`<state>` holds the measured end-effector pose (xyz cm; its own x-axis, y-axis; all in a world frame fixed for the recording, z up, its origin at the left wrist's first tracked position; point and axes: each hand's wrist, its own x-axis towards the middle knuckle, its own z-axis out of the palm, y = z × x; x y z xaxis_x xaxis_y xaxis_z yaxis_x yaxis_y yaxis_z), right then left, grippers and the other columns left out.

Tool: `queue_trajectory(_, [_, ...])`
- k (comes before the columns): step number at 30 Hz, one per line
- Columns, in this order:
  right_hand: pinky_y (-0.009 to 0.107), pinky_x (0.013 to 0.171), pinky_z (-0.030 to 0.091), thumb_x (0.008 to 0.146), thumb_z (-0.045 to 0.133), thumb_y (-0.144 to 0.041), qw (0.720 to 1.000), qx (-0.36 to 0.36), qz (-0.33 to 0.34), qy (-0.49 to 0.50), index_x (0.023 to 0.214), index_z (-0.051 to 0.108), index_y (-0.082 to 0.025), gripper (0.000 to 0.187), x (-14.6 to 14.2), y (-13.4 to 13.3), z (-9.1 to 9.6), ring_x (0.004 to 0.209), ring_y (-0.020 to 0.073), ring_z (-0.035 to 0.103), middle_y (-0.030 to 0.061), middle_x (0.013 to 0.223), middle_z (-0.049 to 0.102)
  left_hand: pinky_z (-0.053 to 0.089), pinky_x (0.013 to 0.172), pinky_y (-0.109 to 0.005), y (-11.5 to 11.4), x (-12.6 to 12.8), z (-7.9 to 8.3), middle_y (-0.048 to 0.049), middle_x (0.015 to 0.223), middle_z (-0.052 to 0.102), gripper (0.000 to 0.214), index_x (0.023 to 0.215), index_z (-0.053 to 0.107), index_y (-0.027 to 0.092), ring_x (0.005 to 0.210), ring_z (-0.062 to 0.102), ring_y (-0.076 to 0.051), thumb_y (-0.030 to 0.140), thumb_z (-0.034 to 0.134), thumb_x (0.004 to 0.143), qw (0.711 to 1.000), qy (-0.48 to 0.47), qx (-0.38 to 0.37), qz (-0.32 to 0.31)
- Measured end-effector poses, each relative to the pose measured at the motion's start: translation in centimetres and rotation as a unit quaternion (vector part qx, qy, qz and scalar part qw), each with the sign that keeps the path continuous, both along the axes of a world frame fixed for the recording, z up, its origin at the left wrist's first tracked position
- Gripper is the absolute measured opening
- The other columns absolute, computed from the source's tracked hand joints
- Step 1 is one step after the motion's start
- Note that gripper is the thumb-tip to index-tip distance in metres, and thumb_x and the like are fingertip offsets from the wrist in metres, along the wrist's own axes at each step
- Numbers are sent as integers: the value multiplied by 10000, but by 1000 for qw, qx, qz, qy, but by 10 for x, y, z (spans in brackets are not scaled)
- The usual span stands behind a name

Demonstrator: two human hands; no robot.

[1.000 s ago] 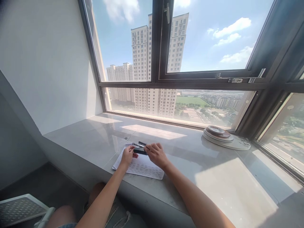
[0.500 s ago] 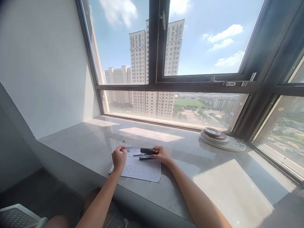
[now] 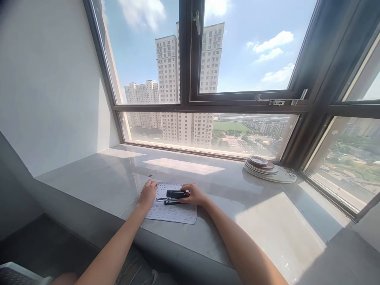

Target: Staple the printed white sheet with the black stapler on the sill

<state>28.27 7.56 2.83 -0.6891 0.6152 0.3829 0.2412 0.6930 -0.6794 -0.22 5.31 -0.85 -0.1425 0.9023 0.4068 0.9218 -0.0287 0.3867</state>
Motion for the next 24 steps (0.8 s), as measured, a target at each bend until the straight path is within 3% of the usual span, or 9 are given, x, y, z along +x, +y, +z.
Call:
queue_trajectory(4, [270,693,408,788,807,-424,999,28,-1,-16,891,741,-194,261,-2,2,-5,709,142,528,1,837,647,523,779,-333,3,-1,-2,-138,1192,652,254,1082,722,178,975,659,-248,136,489,988,1000,21,-13,3])
queue_trajectory(9, [257,683,405,793,803,-377,999,39,-1,-15,918,724,-194,236,-3,5,-11,730,140,544,-1,869,664,528,834,-342,2,1,-1,-130,1080,678,267,1017,714,172,1060,634,-270,113,454,997,999,54,-9,1])
queue_trajectory(13, [255,680,408,787,813,-376,999,42,-6,-16,921,728,-195,241,-3,6,-12,714,133,540,-7,860,657,533,872,-370,0,2,0,-146,1092,657,210,1101,667,158,1056,627,-285,112,514,966,998,58,4,10])
queue_trajectory(16, [257,680,408,789,818,-407,999,45,-10,-20,915,728,-196,262,-3,6,-12,699,129,530,-12,844,650,541,867,-401,0,3,-1,-169,1103,634,184,1126,624,146,1059,622,-311,149,563,952,998,51,42,15])
queue_trajectory(20, [267,673,410,806,804,-473,998,58,-21,-27,897,726,-194,304,-5,5,-12,695,138,531,0,836,653,551,811,-428,0,-2,-1,-186,1100,611,166,1135,566,158,1046,614,-331,212,504,992,992,-4,125,-2])
queue_trajectory(24, [281,698,446,822,771,-607,999,28,-13,-8,1020,748,-211,443,-5,8,-13,799,181,603,35,924,704,539,863,-475,-3,-4,15,-170,1096,605,124,1081,535,195,1080,600,-337,270,470,1006,973,-109,202,-21])
